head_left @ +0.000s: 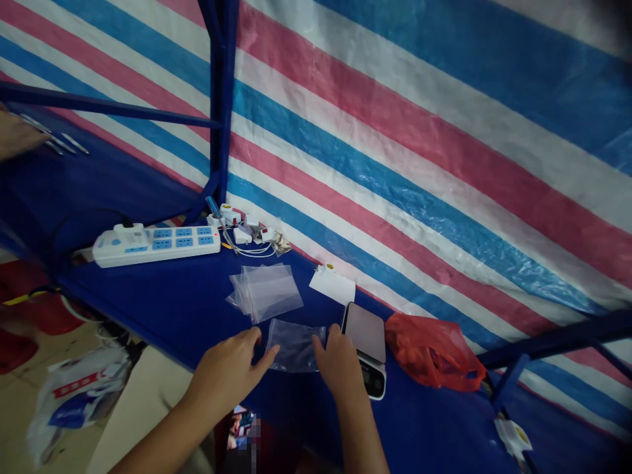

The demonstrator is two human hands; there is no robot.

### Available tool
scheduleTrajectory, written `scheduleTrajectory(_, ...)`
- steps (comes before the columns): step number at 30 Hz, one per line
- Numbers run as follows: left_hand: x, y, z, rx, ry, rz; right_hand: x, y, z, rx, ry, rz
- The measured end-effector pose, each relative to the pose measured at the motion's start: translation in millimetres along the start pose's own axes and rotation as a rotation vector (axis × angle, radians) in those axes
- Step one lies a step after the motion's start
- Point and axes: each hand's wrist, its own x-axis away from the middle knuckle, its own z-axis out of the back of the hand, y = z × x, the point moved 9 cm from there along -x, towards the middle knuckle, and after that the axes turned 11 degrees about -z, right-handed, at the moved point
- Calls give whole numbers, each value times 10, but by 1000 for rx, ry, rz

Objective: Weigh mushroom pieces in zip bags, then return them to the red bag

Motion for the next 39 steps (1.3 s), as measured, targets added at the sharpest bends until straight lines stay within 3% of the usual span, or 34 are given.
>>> scheduleTrajectory(3,15,37,-162,-19,-94,53,-23,-23,-27,-92,-22,-30)
scheduleTrajectory(5,-11,32,-221,35,-95,50,-32,1,0,-185,-28,-30)
scheduleTrajectory(8,-19,23,-156,264,72,-29,12,88,84,-410,-21,-1)
scheduleTrajectory(11,40,-46,-66,666,261,-57,101,148,153,-756,-63,37)
scheduleTrajectory(14,52,-81,-120,1095,301,39,193,104,162,-999,-156,59)
scheduleTrajectory(16,37,-74,-135,1227,335,121,242,47,167,-1061,-190,74)
scheduleTrajectory(22,-28,-20,-34,1033,368,152,262,17,144,-1125,-196,93)
scheduleTrajectory(27,-19,-69,125,941,475,110,153,79,122,-1177,-170,-4)
scheduleTrajectory(31,-9,-31,252,829,538,21,117,-59,78,-1262,-275,-40)
scheduleTrajectory(35,9,-142,259,817,574,77,171,-143,37,-1278,-393,15)
scheduleTrajectory(39,12,-286,248,848,590,135,233,-21,-29,-1243,-449,37)
